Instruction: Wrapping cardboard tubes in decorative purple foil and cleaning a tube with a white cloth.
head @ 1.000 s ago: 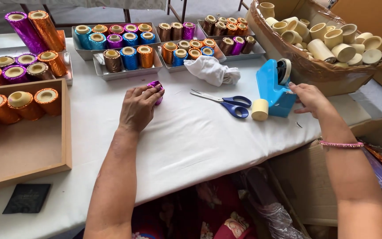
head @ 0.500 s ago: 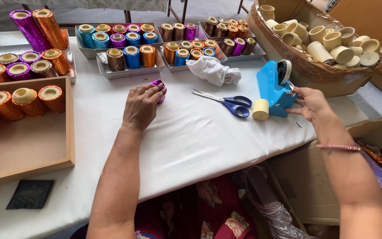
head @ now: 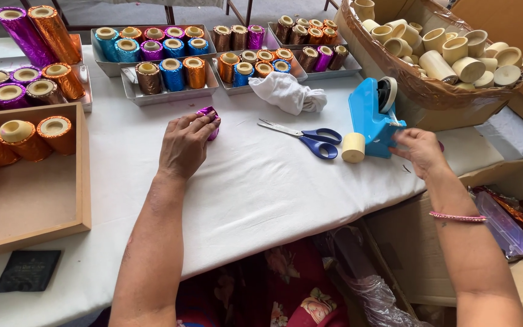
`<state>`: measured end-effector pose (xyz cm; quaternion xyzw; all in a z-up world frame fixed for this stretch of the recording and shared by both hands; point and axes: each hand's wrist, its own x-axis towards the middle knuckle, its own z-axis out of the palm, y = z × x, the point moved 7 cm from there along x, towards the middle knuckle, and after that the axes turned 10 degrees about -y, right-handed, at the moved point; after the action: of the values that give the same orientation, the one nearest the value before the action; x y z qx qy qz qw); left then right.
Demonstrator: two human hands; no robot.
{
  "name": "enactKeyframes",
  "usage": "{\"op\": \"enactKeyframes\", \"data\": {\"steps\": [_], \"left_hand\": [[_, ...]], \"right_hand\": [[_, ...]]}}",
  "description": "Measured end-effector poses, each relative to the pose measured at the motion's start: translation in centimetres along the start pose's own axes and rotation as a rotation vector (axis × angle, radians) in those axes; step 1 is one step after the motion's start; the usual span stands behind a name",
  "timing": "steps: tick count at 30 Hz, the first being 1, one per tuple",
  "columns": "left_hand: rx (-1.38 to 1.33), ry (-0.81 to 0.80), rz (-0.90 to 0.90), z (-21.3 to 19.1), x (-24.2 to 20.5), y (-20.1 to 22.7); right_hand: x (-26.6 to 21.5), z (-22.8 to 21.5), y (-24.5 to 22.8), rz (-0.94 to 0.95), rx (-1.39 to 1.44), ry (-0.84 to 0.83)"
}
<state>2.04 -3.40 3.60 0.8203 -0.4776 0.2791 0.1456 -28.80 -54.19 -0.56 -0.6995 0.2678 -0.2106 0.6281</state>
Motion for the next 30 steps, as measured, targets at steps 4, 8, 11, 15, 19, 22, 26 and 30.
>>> {"op": "enactKeyframes", "data": {"steps": [4, 8, 11, 15, 19, 22, 26, 30], "left_hand": [[0.000, 0.009, -0.010, -0.4, 0.0, 0.1], [-0.036, 0.002, -0.010, -1.1, 0.3, 0.2], [-0.042, -0.011, 0.000, -1.0, 0.3, 0.4], [-0.020, -0.018, 0.016, 0.1, 0.3, 0.2], [-0.022, -0.014, 0.033, 0.1, 0.6, 0.2], [-0.065, 0.016, 0.036, -1.5, 0.7, 0.4], [-0.110, 0.041, 0.042, -1.9, 0.6, 0.0], [-0.221, 0.060, 0.023, -2.0, 0.7, -0.4]], "right_hand": [[-2.2, 2.0, -0.3, 0.167, -0.475, -0.076], [-7.7, 9.6, -8.3, -0.069, -1.230, 0.183], [-7.8, 15.4, -10.6, -0.389, -1.104, 0.091], [-4.4, 24.4, -11.5, -0.455, -0.553, -0.339], [-1.4, 34.3, -13.8, -0.501, -0.360, -0.482], [-0.6, 40.8, -15.1, -0.535, -0.162, -0.661], [-0.4, 45.1, -13.4, -0.413, 0.160, -0.780], [0.7, 44.7, -9.8, -0.359, 0.258, -0.721]]}}
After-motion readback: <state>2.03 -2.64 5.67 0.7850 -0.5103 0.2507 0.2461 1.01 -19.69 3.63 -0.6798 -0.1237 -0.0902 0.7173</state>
